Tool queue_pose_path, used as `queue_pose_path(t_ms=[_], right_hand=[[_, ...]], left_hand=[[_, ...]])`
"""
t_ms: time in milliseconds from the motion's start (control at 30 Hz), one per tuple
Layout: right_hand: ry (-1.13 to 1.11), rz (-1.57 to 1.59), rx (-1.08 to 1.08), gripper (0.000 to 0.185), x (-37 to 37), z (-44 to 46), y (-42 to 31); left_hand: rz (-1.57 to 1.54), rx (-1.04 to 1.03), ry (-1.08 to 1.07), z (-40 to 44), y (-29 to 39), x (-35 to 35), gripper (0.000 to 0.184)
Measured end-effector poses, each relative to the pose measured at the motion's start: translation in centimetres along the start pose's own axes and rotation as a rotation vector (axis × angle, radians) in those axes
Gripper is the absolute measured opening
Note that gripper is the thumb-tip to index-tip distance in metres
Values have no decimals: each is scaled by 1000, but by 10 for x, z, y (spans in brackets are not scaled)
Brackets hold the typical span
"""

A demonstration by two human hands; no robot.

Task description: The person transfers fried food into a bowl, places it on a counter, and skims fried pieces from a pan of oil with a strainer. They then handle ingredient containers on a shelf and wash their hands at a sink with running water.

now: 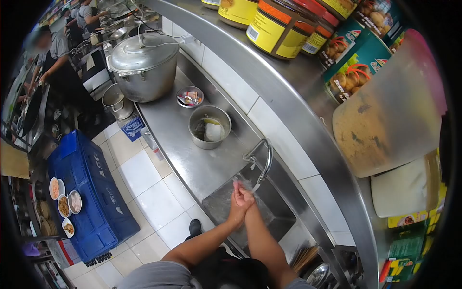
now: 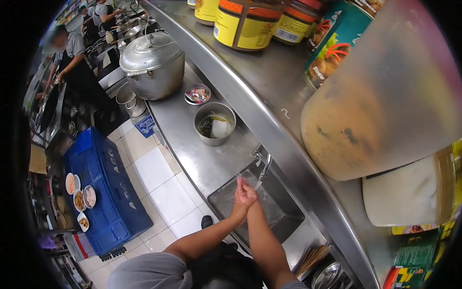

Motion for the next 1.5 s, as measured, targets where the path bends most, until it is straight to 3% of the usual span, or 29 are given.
queue_pose_path(t_ms=[33,100,167,233,267,333,367,500,533,567,633,667,733,767,833,867,933,967,1033,1067,1133,1233,1267,1333,1367,1400,1433,1467,1500], right_hand=[[4,0,9,36,-10,-14,-6],[-136,144,108,34,-34,-43,-18],[-76,90,23,32,-35,-43,-18],[78,-344,134,38,-57,-71,-13],[-3,-551,169,47,-58,-78,-9],[-58,-726,206,50,-56,-95,-13],[-112,-893,235,53,-57,-105,-14],[-324,-1555,350,65,-57,-139,-10],[-258,-1647,544,68,-38,-128,-13],[-253,-1651,540,68,-38,-131,-15],[-144,-1868,536,61,-54,-126,-22],[-146,-1865,544,61,-65,-115,-25],[-111,-1193,264,46,-76,-90,-32],[-109,-1191,265,46,-89,-76,-43],[-142,-253,251,36,-96,-59,-66],[-133,-249,253,36,-80,-56,-69],[-131,-142,40,25,-48,-28,-69],[-39,-210,-3,25,-23,-25,-63],[221,-438,-46,24,5,-52,-47],[388,-596,-44,22,6,-76,-41],[575,-899,-101,16,22,-105,-32],[635,-1124,-32,10,98,-102,-32],[631,-1123,-29,10,96,-107,-35],[563,-1233,329,15,75,-112,-52],[555,-1226,340,15,70,-105,-56],[436,-1044,499,16,61,-95,-58],[319,-855,642,18,54,-90,-57],[311,-845,643,18,38,-93,-52],[237,-701,426,22,15,-101,-39]], left_hand=[[-3,6,-7,6,1,-4,52],[-168,382,57,17,-5,-6,47],[-55,489,98,36,10,-9,40],[171,689,181,45,21,-10,28],[102,614,131,66,-44,23,23],[177,688,-39,81,-85,47,22],[260,760,-203,83,-91,50,21],[102,970,-239,88,-87,44,22],[738,731,-496,67,-10,7,25],[733,735,-498,69,-28,16,25],[-19,832,-209,75,-46,23,28],[-1,889,-40,75,-33,18,26],[-181,835,-117,120,-70,24,24],[-364,778,-191,140,-84,21,23],[-487,586,-250,167,-60,-4,20],[-486,596,-248,159,-58,-2,20],[134,388,-56,166,-31,13,22],[133,374,-64,165,-22,9,22],[293,745,-32,150,-25,11,23],[291,739,-35,169,-45,16,23],[-31,621,-393,217,-104,23,26],[174,722,-425,219,-50,-7,33],[176,718,-426,207,-39,-7,33],[311,658,-323,172,-27,9,37],[396,591,-246,140,-36,18,41],[481,522,-167,99,-50,32,44],[320,595,-61,51,-59,31,53],[117,601,-202,15,-67,18,52],[-86,601,-342,-9,-73,5,52]])
Point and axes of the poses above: each hand's wrist, its own z-axis towards the middle knuckle, its own x-axis out of the back of the hand, y = z × x, the point moved 3 cm from there along z, towards the middle knuckle, and after that the axes turned 9 degrees about -y, right-handed, at the moved point
